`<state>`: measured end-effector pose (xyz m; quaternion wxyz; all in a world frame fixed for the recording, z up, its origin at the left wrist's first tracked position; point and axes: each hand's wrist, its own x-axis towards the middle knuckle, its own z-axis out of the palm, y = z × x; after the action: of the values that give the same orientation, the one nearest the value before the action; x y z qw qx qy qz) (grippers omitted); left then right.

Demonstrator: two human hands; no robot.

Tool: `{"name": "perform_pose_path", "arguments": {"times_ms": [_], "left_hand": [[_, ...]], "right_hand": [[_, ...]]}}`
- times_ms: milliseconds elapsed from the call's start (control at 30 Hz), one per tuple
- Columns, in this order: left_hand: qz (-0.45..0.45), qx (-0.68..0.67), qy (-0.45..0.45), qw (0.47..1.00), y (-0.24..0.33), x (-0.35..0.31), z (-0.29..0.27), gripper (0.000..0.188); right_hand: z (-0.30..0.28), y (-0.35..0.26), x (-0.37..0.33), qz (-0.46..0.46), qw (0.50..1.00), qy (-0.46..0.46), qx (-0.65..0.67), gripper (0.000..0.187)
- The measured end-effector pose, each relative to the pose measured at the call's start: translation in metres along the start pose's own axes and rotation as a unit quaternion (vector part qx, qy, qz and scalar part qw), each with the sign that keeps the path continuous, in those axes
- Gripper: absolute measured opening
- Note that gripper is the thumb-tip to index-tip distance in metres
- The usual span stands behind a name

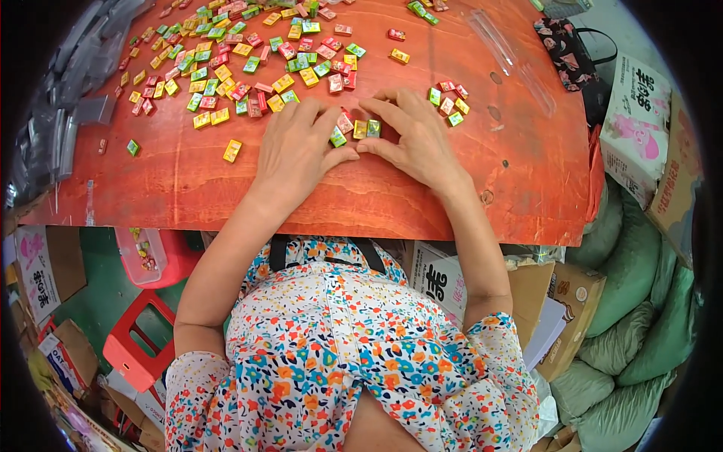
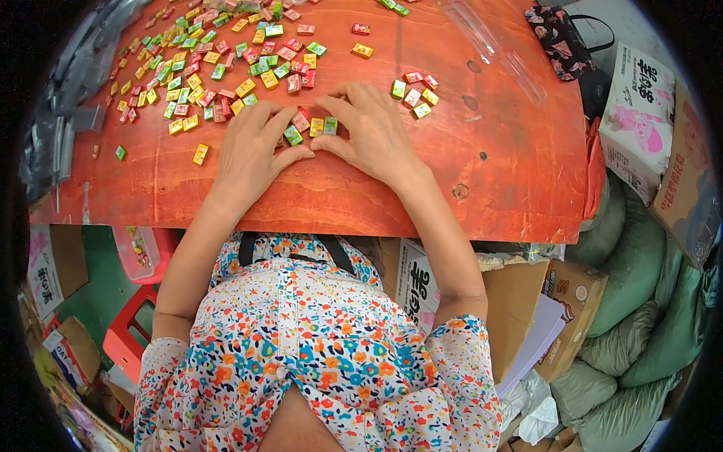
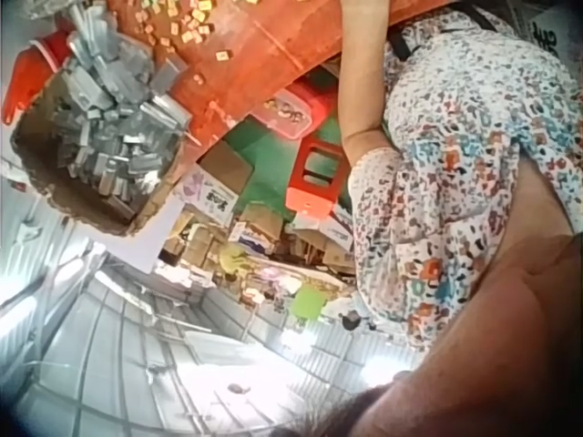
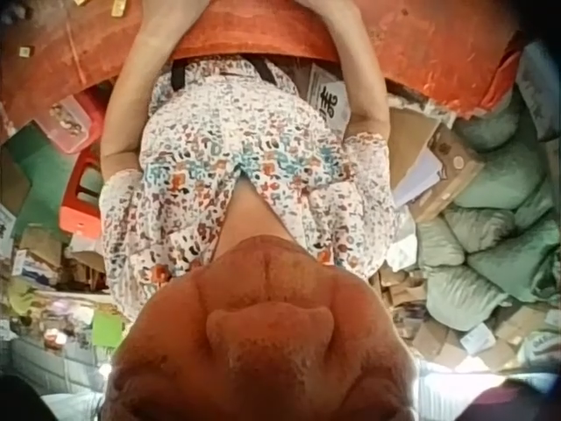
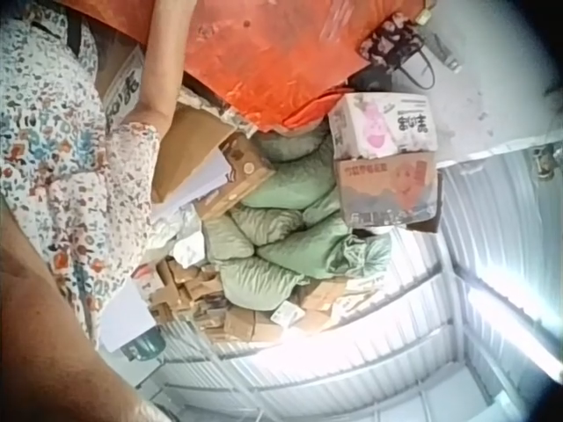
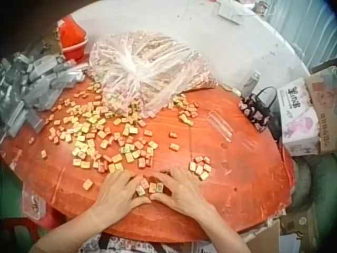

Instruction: Sorting small colorful rectangular items into clear plastic containers and placing them into a cardboard box.

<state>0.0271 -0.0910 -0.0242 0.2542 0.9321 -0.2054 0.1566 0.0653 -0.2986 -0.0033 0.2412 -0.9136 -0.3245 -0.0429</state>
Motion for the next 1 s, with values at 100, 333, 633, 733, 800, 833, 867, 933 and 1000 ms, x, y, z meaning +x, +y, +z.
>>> {"name": "perform_pose_path", "arguments": {"times_ms": [100, 333, 633, 733, 800, 833, 867, 933, 1000], "left_hand": [[0.000, 0.006, 0.013, 1.000, -0.002, -0.005, -0.003, 0.055], [-0.028, 0.007, 0.004, 1.000, 0.000, -0.013, -0.008, 0.049], [-0.052, -0.015, -0.006, 0.999, -0.004, -0.020, -0.015, 0.045], [-0.047, -0.023, -0.015, 0.999, -0.002, -0.016, -0.008, 0.046], [-0.055, -0.045, -0.016, 0.997, 0.001, -0.012, -0.001, 0.050], [-0.061, -0.068, -0.018, 0.996, 0.002, -0.011, 0.001, 0.053], [-0.062, -0.067, -0.018, 0.996, 0.004, -0.012, -0.002, 0.053], [-0.064, -0.080, 0.010, 0.995, 0.008, -0.018, -0.010, 0.062], [-0.097, -0.095, -0.006, 0.991, -0.001, -0.031, -0.020, 0.064]], "right_hand": [[0.007, -0.004, 0.010, -0.031, 0.999, 0.011, 0.018, 0.046], [0.018, -0.012, 0.022, -0.058, 0.998, -0.016, 0.009, 0.033], [0.010, -0.003, 0.017, -0.039, 0.997, 0.044, 0.058, 0.032], [0.009, -0.004, 0.015, -0.049, 0.997, 0.048, 0.046, 0.033], [0.010, -0.010, 0.017, -0.080, 0.996, 0.047, 0.019, 0.033], [0.011, -0.012, 0.018, -0.081, 0.995, 0.047, 0.020, 0.033], [0.012, -0.013, 0.019, -0.088, 0.994, 0.055, 0.026, 0.033], [0.016, -0.017, 0.020, -0.095, 0.993, 0.064, 0.031, 0.033], [0.023, -0.020, 0.019, -0.124, 0.991, 0.045, 0.009, 0.034]]}}
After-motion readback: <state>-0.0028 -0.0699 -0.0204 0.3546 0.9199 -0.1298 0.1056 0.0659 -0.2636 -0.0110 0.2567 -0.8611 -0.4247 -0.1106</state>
